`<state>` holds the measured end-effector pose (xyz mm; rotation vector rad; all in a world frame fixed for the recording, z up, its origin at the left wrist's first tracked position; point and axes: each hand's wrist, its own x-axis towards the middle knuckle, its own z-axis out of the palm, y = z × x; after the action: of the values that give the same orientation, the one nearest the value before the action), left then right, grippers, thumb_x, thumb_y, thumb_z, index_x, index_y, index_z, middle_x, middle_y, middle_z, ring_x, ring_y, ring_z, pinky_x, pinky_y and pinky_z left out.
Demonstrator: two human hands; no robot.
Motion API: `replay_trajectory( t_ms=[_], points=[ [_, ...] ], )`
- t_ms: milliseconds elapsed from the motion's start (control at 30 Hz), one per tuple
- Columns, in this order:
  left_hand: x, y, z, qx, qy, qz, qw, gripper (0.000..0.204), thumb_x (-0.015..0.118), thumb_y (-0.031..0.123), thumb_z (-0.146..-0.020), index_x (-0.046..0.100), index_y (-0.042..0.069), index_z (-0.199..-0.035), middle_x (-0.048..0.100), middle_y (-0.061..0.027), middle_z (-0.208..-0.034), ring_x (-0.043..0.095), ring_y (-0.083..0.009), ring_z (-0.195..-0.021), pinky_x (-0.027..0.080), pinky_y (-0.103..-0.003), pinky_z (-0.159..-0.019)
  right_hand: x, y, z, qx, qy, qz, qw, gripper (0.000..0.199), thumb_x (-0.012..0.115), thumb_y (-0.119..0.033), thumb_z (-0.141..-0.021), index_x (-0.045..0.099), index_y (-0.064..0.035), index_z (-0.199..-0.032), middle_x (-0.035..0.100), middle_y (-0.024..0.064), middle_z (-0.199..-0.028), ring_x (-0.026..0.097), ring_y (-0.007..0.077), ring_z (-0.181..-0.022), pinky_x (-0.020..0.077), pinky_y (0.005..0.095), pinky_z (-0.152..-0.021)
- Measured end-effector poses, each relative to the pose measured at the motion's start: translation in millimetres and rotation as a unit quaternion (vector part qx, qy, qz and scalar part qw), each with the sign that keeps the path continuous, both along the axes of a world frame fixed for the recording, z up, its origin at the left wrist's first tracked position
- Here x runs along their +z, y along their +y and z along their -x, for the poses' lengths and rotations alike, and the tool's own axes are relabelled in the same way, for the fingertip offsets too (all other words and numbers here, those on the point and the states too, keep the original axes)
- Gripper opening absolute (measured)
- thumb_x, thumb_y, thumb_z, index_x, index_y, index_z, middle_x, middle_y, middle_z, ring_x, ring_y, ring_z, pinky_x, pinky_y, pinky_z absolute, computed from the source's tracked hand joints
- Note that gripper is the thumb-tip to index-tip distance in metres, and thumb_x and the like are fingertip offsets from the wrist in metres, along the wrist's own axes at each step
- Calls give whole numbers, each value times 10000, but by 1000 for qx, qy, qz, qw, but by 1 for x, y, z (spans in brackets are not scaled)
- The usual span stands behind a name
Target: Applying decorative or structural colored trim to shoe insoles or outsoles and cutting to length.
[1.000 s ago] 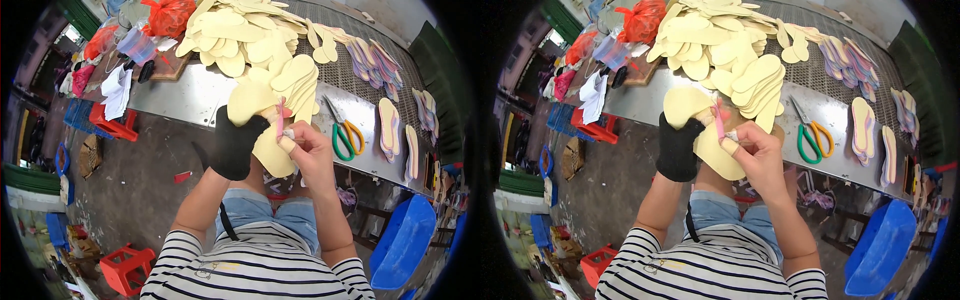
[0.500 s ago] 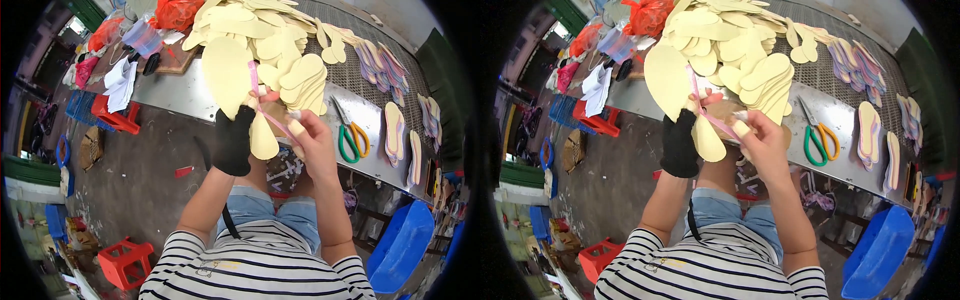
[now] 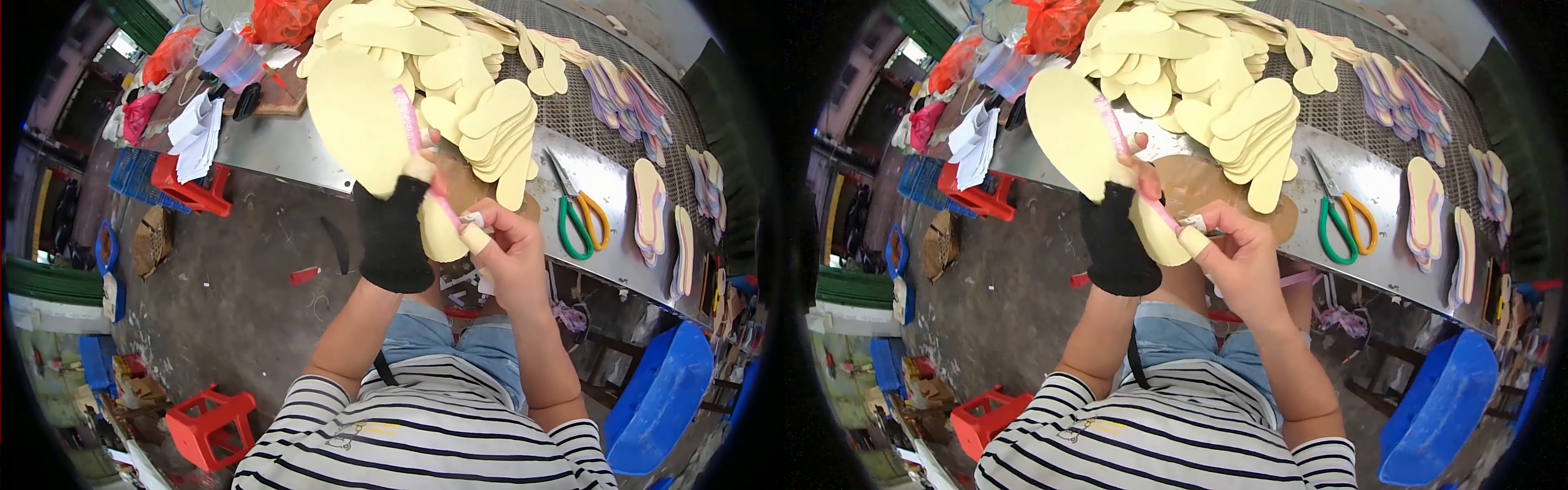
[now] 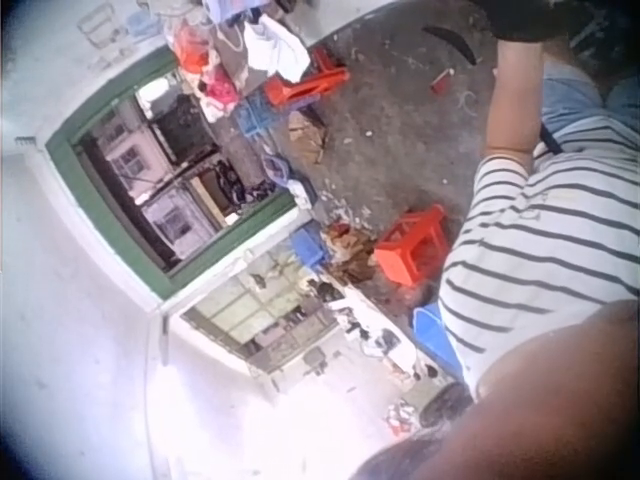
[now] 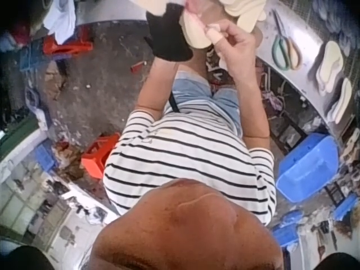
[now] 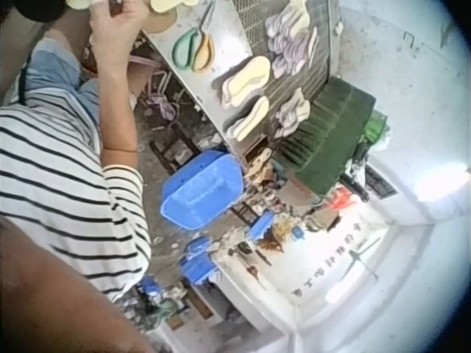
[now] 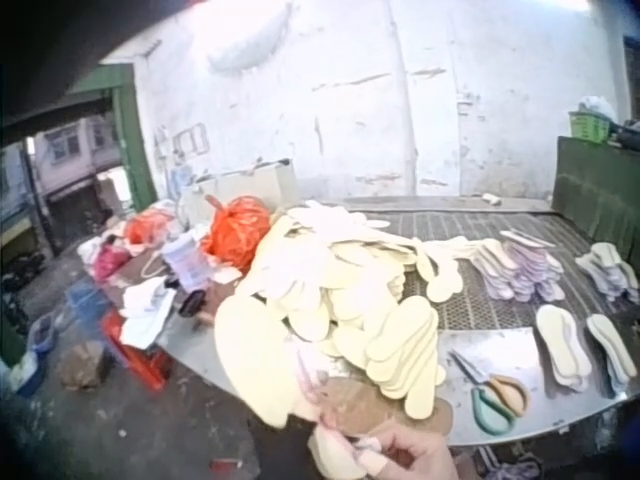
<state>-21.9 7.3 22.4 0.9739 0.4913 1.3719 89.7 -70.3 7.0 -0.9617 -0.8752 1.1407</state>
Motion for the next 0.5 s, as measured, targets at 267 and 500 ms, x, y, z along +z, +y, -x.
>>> replay_trajectory(
  t_ms=[267, 500],
  points=[
    [0, -1, -4, 14, 80, 27, 996, 203, 637, 59, -804, 606, -25, -987, 639, -87, -893, 603, -146, -763, 480, -275, -692, 8, 1, -20, 93, -93, 34, 991, 94, 586, -60, -855, 535, 9, -816, 497, -13, -679, 489, 59, -618, 385, 207, -531],
    [-2, -7, -10, 8, 110, -16, 994, 173, 636, 36, -803, 606, -32, -959, 635, -78, -856, 614, -175, -769, 488, -297, -702, 5, 6, -3, -81, -328, -111, 935, 173, 605, -77, -832, 505, 21, -730, 441, 83, -621, 425, 165, -533, 343, 285, -491]
  ],
)
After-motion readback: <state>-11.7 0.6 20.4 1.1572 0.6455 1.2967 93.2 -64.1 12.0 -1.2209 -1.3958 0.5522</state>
